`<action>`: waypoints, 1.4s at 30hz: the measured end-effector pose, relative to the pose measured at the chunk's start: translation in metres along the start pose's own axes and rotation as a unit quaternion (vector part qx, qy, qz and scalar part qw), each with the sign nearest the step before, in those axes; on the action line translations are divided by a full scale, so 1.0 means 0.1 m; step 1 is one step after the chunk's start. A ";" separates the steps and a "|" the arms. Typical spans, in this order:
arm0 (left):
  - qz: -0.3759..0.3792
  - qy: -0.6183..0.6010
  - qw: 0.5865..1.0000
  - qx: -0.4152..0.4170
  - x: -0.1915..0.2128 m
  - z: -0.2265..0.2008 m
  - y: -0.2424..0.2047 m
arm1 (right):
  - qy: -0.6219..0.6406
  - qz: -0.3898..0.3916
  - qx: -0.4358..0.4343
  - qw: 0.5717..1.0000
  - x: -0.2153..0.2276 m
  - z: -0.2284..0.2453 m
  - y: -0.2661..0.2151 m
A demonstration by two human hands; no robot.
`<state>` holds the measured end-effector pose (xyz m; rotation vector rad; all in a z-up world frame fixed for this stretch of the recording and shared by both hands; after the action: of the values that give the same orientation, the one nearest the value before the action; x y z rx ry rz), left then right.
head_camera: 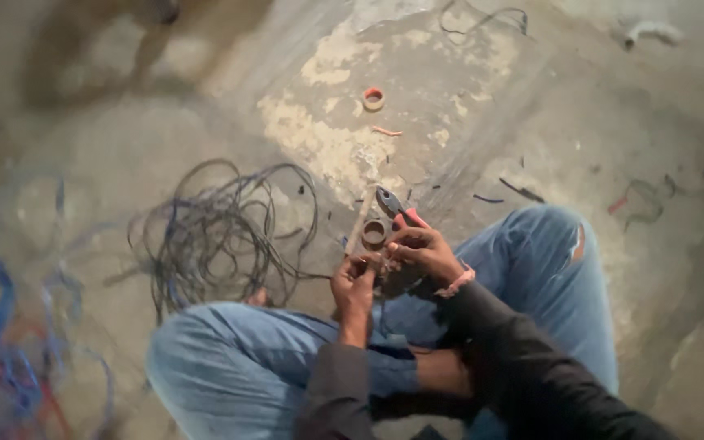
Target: The person sits on the floor and uses pliers to strip the insulation from a black electrical wire. They then twist the exposed copper strands together by hand.
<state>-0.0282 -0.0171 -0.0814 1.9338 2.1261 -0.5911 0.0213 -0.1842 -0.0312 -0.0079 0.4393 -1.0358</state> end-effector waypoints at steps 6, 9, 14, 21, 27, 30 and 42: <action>-0.035 -0.045 0.998 -0.006 -0.04 0.02 -0.03 | -0.046 0.014 -0.016 0.999 -0.10 0.16 -0.04; -0.045 -0.037 0.998 0.034 0.00 0.06 0.00 | -0.006 -0.025 -0.030 0.999 -0.14 0.13 -0.12; -0.021 -0.025 0.999 0.013 -0.05 0.11 0.01 | -0.055 -0.028 0.035 0.998 -0.05 0.15 -0.17; -0.006 -0.063 0.998 0.009 -0.05 0.03 -0.05 | -0.041 -0.058 -0.015 0.997 0.04 0.03 -0.20; -0.021 -0.041 0.999 0.029 -0.09 -0.05 -0.11 | -0.027 -0.078 0.003 0.997 0.01 0.07 -0.25; -0.007 -0.047 0.998 0.031 -0.11 -0.04 -0.07 | -0.039 -0.077 -0.009 0.996 0.05 0.03 -0.26; -0.017 0.008 0.999 0.046 -0.13 -0.19 0.04 | -0.026 -0.055 -0.045 0.997 0.14 -0.12 -0.03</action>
<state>-0.0203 -0.0208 -0.0600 1.9587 2.1821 -0.6947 0.0207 -0.1947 -0.0464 -0.1410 0.4416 -1.1196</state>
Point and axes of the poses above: each hand's wrist, its own y-axis towards the middle knuckle, its own x-axis out of the back of the hand, z = x × y, the point moved 6 cm from there along y, towards the middle knuckle, and after that the axes turned 11 degrees about z, right-handed, at the moved point
